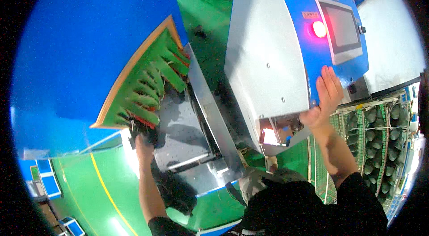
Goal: The person repeatedly picks up a shoe upper and a sole from a rack, places them into a blue machine, and presses a button to operate it. After the machine cycle, the person removes the assembled shoe and places it back onto the rack. This process is repeated for multiple pairs of shoes.
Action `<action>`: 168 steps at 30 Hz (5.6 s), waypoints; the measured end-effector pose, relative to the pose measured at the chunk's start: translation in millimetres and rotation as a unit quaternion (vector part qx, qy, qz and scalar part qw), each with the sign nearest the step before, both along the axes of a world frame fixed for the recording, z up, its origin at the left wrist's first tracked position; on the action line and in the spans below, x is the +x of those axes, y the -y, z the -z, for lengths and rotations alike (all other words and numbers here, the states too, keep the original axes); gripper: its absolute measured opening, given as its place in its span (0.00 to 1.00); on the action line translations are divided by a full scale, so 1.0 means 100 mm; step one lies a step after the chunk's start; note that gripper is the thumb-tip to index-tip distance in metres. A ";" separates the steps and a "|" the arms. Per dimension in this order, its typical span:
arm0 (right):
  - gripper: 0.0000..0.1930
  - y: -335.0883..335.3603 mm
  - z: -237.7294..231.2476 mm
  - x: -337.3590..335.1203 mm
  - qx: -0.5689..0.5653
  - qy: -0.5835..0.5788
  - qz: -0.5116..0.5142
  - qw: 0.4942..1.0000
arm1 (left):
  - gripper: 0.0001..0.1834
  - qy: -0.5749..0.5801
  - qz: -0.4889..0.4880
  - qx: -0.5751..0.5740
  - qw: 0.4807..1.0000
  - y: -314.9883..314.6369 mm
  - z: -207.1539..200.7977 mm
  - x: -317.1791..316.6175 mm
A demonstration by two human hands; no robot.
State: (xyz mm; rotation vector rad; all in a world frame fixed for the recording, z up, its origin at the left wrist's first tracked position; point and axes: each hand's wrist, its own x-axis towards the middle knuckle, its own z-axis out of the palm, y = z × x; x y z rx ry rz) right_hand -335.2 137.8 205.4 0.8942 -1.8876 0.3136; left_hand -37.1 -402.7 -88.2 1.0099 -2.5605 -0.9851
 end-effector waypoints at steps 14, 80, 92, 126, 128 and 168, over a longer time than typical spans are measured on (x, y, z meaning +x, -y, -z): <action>0.31 -0.34 0.12 0.01 0.083 0.001 0.025 0.996 | 0.30 -0.087 -0.159 0.063 0.981 0.13 0.82 -1.09; 0.37 -3.50 0.39 1.67 -0.595 0.687 -0.173 0.380 | 0.19 -0.057 0.166 -0.147 0.974 -5.68 -2.23 -0.70; 0.36 -3.22 0.58 1.72 -0.589 0.697 -0.177 0.369 | 0.10 -0.085 0.229 0.323 0.914 -6.21 -2.35 -0.67; 0.44 -3.36 0.23 1.89 -0.520 0.691 -0.067 0.497 | 0.10 -0.081 0.245 0.238 0.936 -6.65 -2.49 -0.65; 0.35 -3.37 0.41 1.91 -0.601 0.673 -0.097 0.419 | 0.09 -0.040 0.248 0.265 0.931 -6.63 -2.44 -0.68; 0.30 -3.24 0.77 1.80 -0.657 0.704 -0.244 0.119 | 0.08 -0.051 0.396 0.382 0.833 -6.28 -2.23 -0.86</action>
